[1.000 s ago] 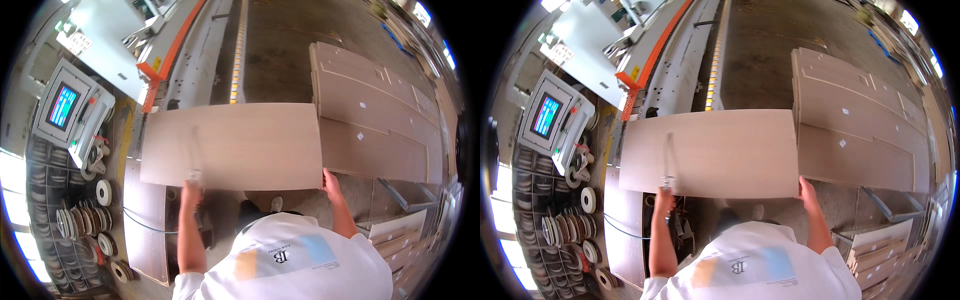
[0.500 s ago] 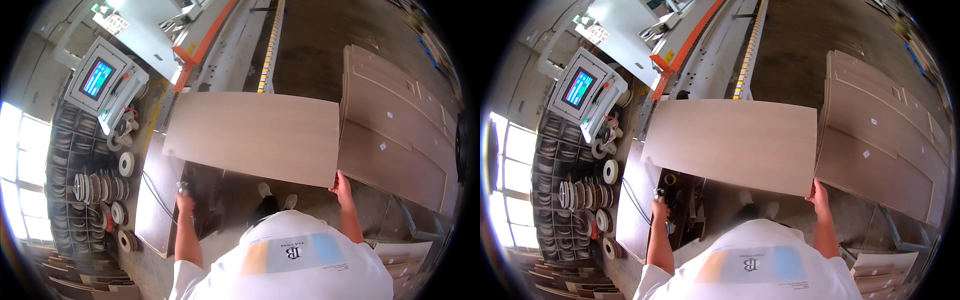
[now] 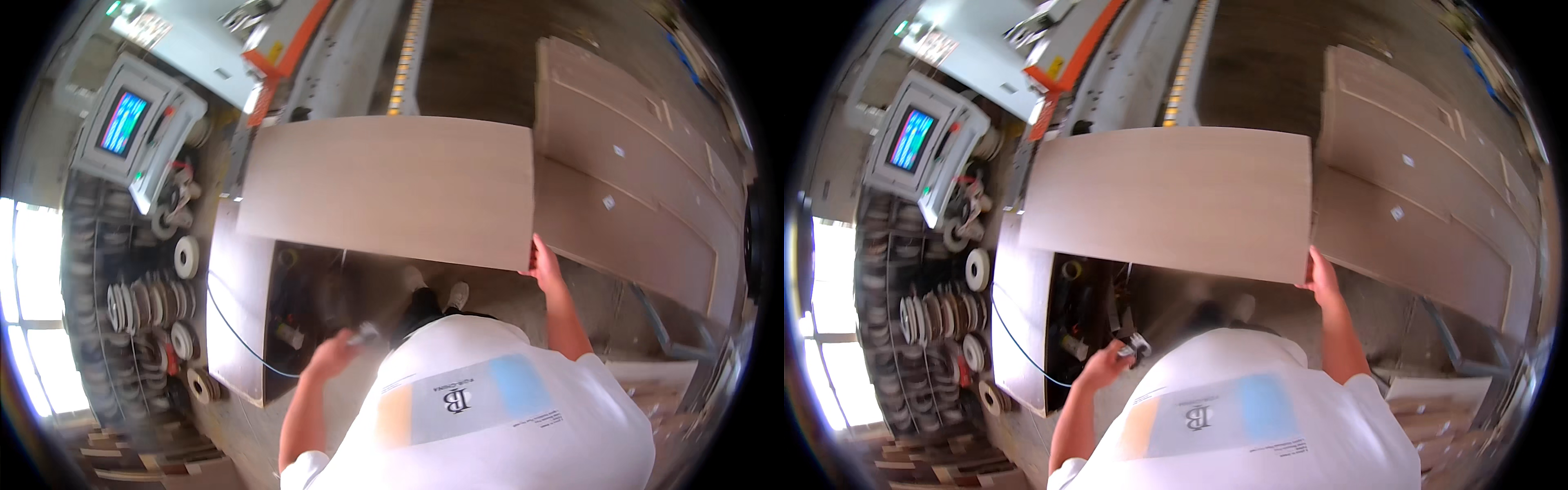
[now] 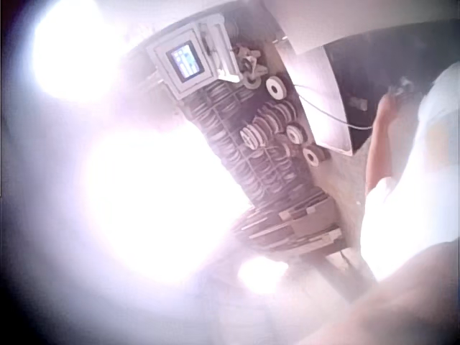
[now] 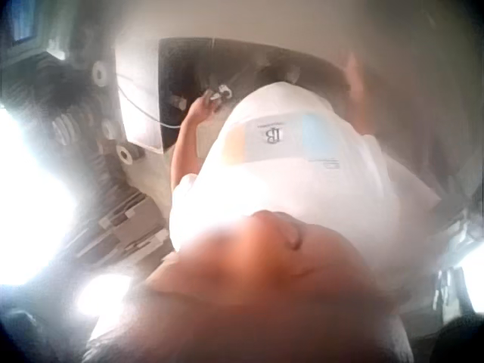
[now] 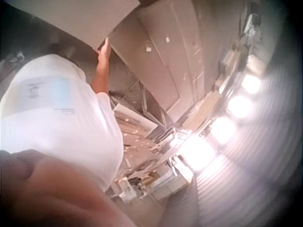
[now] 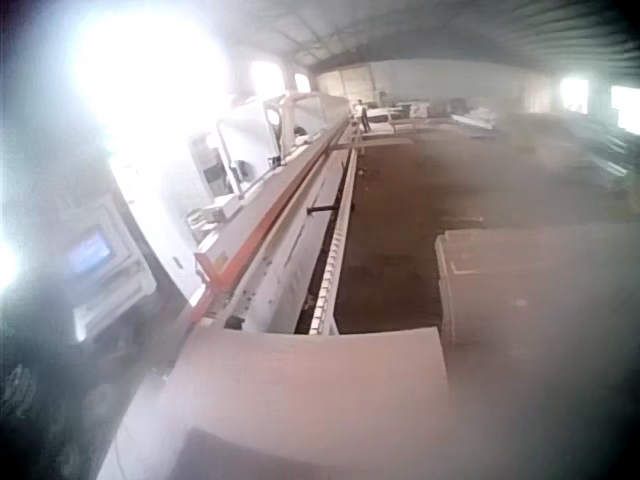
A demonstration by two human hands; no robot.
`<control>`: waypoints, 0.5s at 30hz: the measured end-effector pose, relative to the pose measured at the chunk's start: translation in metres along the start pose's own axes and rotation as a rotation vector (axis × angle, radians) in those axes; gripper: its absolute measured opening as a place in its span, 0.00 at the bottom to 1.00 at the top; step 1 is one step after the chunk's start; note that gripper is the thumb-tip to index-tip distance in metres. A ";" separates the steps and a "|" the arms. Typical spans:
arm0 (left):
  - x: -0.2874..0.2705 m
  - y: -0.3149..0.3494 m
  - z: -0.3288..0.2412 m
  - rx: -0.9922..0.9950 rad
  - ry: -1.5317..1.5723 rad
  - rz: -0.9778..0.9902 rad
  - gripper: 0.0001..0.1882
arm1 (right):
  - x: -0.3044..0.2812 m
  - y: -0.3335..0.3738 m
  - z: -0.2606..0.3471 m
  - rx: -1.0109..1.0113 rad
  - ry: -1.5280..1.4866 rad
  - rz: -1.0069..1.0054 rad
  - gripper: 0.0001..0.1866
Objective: The person repeatedly picks up large rectangular wooden panels from a stack, places them on an edge banding machine, and pushes them through the mechanism to apply a strip to the edge. After processing, the person removes the panel and stacks it with other finished pieces.
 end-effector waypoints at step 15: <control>-0.009 0.036 0.058 -0.246 -0.103 -0.160 0.26 | 0.019 0.017 0.018 0.031 0.329 -0.002 0.30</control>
Point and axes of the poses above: each hand's wrist, its own y-axis away from the middle knuckle, its own x-axis out of the palm, z = x × y, the point moved 5 cm from there along -y, towards the middle knuckle, and after that the axes turned 9 degrees about -x, right-handed, at the moved point
